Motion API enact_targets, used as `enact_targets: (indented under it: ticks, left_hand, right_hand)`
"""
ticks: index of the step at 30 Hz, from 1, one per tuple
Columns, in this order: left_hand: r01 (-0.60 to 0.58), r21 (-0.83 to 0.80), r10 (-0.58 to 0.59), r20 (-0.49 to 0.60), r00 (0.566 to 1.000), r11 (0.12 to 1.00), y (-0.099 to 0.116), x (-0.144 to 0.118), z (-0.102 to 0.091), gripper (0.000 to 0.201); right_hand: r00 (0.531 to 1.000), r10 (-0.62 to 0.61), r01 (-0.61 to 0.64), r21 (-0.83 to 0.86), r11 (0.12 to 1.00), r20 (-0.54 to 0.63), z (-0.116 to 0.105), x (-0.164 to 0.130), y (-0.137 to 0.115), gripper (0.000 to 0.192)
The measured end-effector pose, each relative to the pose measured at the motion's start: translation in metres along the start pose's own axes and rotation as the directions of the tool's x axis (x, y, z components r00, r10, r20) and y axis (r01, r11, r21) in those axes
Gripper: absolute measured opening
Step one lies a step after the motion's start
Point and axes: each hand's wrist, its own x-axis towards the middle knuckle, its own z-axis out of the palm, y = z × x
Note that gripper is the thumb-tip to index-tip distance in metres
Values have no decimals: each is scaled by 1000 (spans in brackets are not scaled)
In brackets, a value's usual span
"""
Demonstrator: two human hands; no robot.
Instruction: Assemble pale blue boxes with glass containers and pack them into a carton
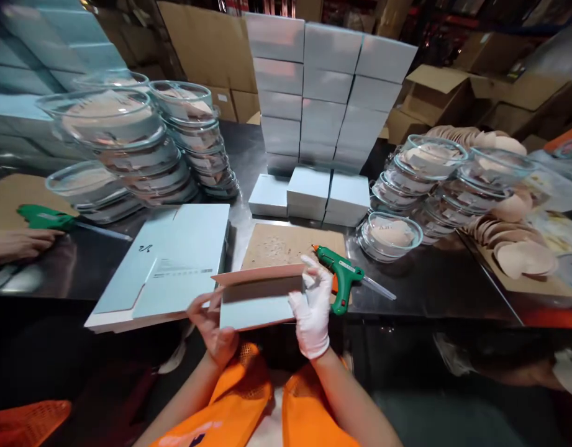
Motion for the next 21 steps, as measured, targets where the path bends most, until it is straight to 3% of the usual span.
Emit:
enact_targets:
  ticks: [2,4,7,10,12,13,15,18,19,21]
  left_hand:
    - [-199,53,197,37,980,979,3,1,-1,60]
    - [-309,145,291,133,947,940,7,7,-6,57]
    - [-328,240,287,188,939,914,12,20,-17,67]
    - [-350,232,300,223,927,908,11,29,-22,79]
    - [-408,217,341,290,894,887,7,33,-22,79]
    - [-446,220,367,323,872,868,4,34,-20,73]
    - [-539,242,436,370,820,807,1,34,-17,59]
    - [-670,279,581,341,739,688,3,31,-14,43]
    - [-680,297,607,307,733,670,6,28,-15,40]
    - [-622,343,571,246,783,704,14,20,-19,35]
  right_hand:
    - [1000,10,-9,61,998,-15,3,1,-3,56]
    - [998,36,-36,0,999,45,-11,6,-4,51]
    - [997,79,-67,-361,930,18,-56,17,1,35]
    - [974,136,-227,-762,607,-182,-100,28,10,47]
    - [919,263,-381,-825,417,-292,-115,35,17,45]
    - [883,338,-443,-812,379,-324,-119,39,20,42]
    - [830,441,-522,-755,397,-341,-120,47,25,33]
    - [814,485,-565,-633,529,-321,-120,55,27,28]
    - [815,489,-571,-580,581,-312,-121,54,25,31]
    - [825,478,-565,-483,669,-302,-121,49,19,44]
